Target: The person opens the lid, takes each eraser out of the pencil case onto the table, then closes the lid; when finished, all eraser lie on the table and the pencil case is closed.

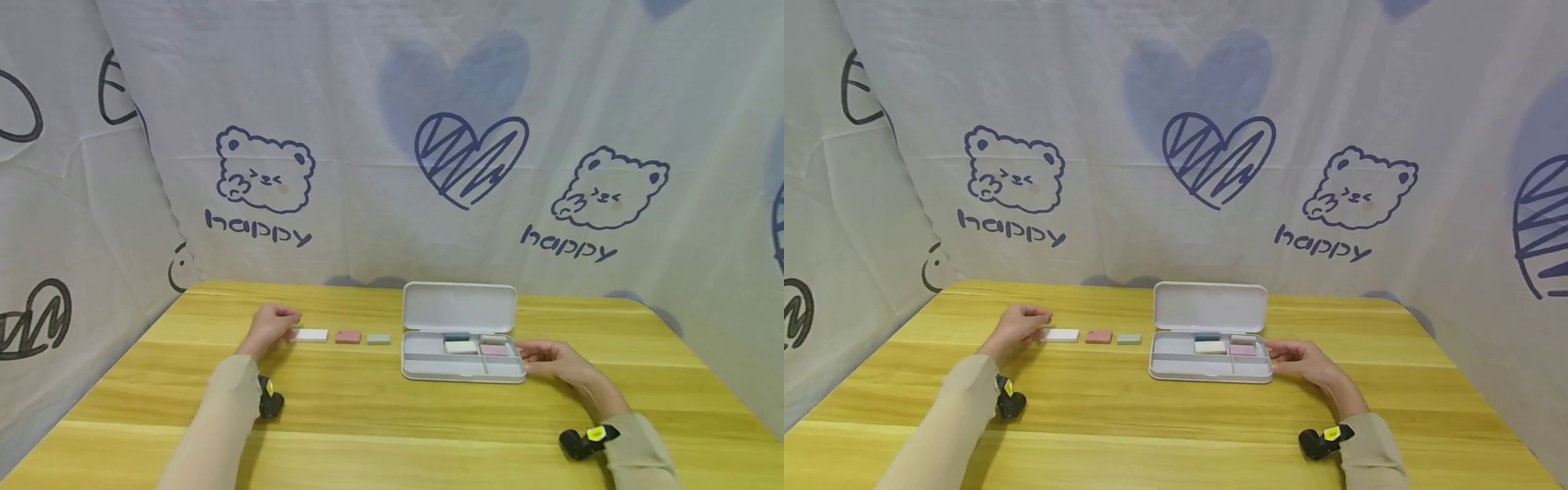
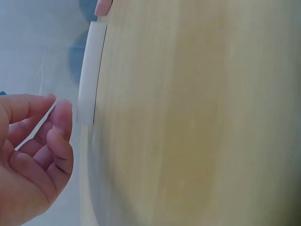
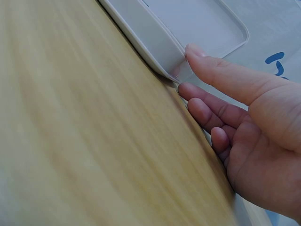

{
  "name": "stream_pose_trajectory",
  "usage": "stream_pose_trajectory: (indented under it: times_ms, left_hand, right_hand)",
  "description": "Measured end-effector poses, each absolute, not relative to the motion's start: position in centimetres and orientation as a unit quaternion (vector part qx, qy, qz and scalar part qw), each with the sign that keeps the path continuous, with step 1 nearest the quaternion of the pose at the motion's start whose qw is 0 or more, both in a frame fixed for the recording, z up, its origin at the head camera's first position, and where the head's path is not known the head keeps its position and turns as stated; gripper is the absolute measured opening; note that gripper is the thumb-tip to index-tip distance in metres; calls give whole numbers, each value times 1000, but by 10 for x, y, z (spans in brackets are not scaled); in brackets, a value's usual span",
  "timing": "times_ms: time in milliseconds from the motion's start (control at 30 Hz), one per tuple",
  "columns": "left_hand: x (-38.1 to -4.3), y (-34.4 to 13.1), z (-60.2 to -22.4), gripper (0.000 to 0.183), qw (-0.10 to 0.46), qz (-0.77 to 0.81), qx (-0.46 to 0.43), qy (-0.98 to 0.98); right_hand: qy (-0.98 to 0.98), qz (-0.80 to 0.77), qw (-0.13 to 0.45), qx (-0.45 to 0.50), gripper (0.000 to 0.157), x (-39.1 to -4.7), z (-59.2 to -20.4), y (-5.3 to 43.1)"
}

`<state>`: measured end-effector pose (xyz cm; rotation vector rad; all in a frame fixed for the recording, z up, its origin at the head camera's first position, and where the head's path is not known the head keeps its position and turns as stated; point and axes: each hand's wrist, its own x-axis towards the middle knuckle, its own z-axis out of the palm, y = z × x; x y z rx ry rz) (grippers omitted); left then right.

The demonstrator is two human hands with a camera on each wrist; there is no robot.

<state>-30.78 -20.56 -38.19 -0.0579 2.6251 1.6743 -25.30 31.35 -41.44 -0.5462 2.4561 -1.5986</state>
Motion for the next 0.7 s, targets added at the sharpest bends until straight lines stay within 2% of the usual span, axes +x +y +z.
stream_pose_trajectory:
  times_ms: [300,700]
  left_hand:
    - [-308,-190,-380,26,-10,517,17,856]
    - [-306,-166,-368,28,58,497,82,862]
  right_hand:
    - [824,-530,77,-184,51,-256,-417,315]
    - [822,-536,80,-177,51,-254,-416,314]
